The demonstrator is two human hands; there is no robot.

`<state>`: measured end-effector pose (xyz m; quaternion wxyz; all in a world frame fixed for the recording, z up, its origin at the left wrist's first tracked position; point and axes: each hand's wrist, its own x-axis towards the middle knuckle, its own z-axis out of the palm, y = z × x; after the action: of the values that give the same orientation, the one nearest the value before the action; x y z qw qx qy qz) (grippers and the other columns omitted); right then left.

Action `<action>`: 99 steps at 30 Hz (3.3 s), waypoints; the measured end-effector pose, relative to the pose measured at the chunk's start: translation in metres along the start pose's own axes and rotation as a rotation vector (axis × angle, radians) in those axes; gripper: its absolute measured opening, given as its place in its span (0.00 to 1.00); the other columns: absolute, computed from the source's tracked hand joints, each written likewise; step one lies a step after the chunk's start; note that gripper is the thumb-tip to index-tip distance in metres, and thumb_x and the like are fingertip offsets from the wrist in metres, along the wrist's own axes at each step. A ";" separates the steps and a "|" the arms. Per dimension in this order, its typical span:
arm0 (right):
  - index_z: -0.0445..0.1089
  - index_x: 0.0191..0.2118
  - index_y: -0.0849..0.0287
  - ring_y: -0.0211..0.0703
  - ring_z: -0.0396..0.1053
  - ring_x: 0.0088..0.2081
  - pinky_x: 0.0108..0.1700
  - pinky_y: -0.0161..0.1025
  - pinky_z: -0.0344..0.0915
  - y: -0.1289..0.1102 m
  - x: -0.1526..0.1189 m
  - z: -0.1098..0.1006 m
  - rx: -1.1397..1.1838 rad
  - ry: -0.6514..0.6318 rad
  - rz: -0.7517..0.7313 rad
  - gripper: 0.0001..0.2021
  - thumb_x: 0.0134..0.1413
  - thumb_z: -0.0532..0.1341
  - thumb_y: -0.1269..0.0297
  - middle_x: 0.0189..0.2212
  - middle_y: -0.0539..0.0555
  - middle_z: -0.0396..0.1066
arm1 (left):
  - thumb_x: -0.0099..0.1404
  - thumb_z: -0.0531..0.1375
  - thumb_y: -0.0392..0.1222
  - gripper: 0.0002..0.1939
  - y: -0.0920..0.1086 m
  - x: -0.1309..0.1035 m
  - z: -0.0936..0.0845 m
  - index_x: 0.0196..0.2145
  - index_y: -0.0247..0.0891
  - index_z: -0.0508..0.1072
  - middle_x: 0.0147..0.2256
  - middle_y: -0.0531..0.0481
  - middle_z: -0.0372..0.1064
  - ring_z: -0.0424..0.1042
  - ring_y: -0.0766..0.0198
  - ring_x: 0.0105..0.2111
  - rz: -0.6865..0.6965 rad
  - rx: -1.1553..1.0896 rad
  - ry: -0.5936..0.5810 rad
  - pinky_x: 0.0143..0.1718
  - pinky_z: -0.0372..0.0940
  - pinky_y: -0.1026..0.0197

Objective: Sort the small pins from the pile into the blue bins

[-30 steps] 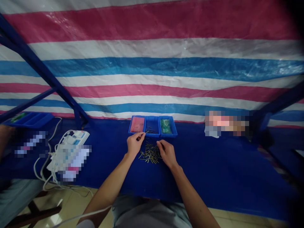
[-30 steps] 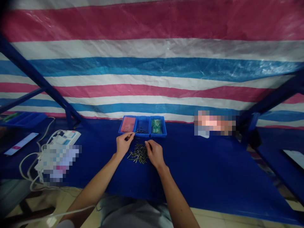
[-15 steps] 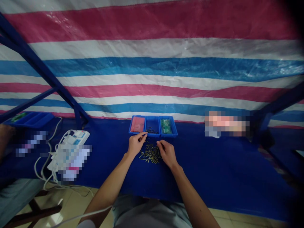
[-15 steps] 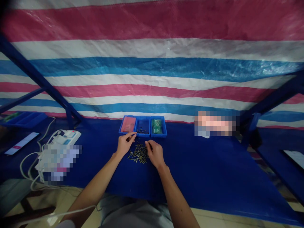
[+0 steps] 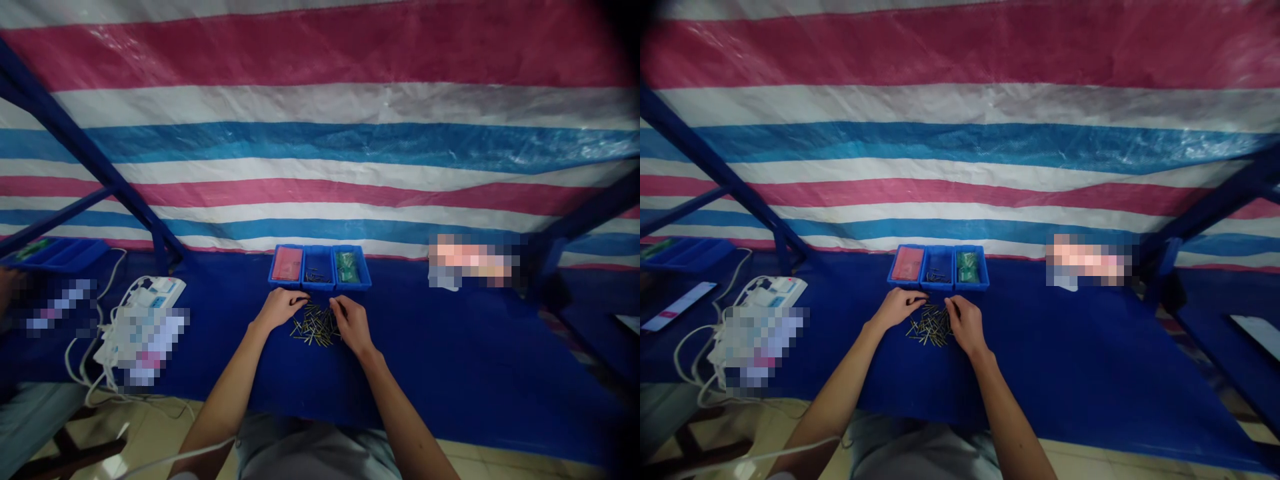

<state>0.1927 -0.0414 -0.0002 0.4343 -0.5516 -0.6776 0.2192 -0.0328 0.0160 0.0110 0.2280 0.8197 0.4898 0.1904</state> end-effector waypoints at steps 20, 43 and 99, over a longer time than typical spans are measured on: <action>0.72 0.39 0.57 0.39 0.65 0.25 0.30 0.36 0.60 0.000 0.001 0.002 0.042 -0.012 0.018 0.15 0.65 0.56 0.50 0.27 0.51 0.72 | 0.70 0.60 0.46 0.11 0.026 0.000 0.015 0.39 0.39 0.82 0.34 0.46 0.76 0.72 0.62 0.36 0.360 -0.146 0.302 0.42 0.66 0.60; 0.74 0.40 0.56 0.41 0.66 0.29 0.34 0.38 0.62 -0.005 0.000 0.002 0.057 -0.049 -0.071 0.15 0.68 0.54 0.54 0.31 0.54 0.70 | 0.70 0.60 0.45 0.11 0.022 0.001 0.022 0.39 0.38 0.81 0.34 0.46 0.78 0.74 0.62 0.35 0.329 -0.262 0.231 0.41 0.68 0.59; 0.63 0.26 0.57 0.37 0.63 0.24 0.30 0.36 0.52 0.004 -0.001 0.008 -0.187 -0.060 -0.108 0.21 0.72 0.48 0.56 0.21 0.49 0.65 | 0.71 0.58 0.42 0.11 0.025 0.000 0.025 0.38 0.38 0.81 0.33 0.47 0.77 0.73 0.63 0.32 0.431 -0.186 0.253 0.38 0.68 0.60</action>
<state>0.1883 -0.0401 -0.0077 0.3716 -0.5457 -0.7364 0.1476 -0.0015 0.0014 0.0047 0.1934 0.8505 0.3087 0.3795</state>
